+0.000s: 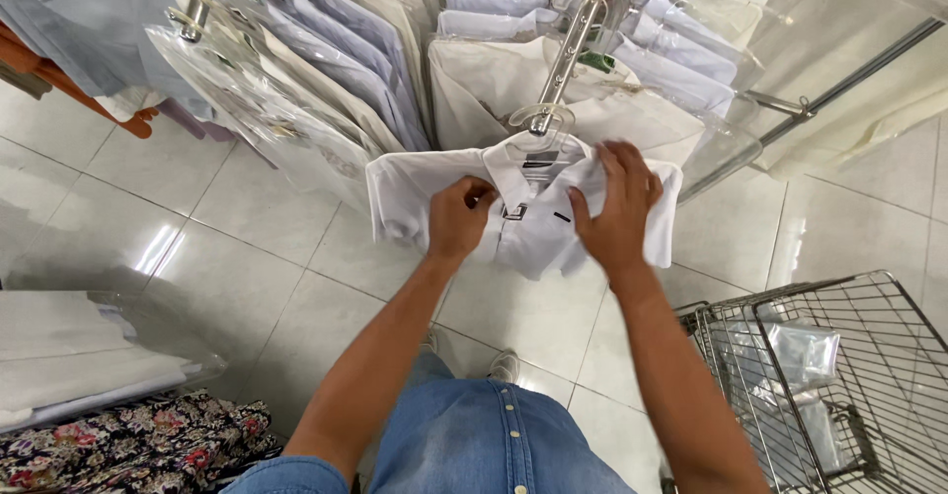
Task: The person selects shirts from a clothing rack, buttons a white shirt, places it into a clear plastic bag, and then repeats the process with a light blue shirt.
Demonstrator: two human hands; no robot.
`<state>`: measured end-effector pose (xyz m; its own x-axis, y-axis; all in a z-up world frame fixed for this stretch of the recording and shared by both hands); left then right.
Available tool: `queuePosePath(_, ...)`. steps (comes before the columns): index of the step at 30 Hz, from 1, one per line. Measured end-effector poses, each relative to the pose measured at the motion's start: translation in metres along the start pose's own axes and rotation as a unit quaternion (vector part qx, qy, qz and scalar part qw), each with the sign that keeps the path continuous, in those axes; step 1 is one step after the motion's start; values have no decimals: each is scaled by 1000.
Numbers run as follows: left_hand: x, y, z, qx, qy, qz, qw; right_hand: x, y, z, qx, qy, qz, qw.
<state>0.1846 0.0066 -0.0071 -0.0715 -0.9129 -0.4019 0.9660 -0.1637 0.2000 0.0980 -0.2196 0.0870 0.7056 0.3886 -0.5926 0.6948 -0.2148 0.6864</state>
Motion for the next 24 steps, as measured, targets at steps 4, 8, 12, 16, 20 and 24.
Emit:
queuePosePath(4, -39, 10, 62, 255, 239, 101, 932, 25, 21, 33, -13, 7, -101, 995)
queuePosePath(8, -45, 26, 106, 402, 264, 33, 876, 21, 29, 28, -15, 63, -160, 985)
queuePosePath(12, -31, 48, 103, 274, 113, -145, 944, 24, 22, 41, 43, 84, -159, 983)
queuePosePath(16, -37, 57, 89, 212, 6, -178, 961, -2, 32, 27, 57, 91, -202, 973)
queuePosePath(20, -46, 55, 80, 211, 171, -259, 927, -12, 28, 25, 46, -18, -318, 947)
queuePosePath(24, -54, 65, 65, 213, 243, -259, 910, -5, 14, 65, 87, -82, -327, 938)
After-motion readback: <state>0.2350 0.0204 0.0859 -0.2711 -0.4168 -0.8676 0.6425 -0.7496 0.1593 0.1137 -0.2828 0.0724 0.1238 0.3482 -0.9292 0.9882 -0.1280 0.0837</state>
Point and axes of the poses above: each hand's wrist, its own y-axis towards the middle knuckle, its own x-axis out of the palm, z = x × y, the point moved 9 cm from there along y, towards the middle knuckle, and after that the axes turned 11 degrees about x, right-handed, at the moved point
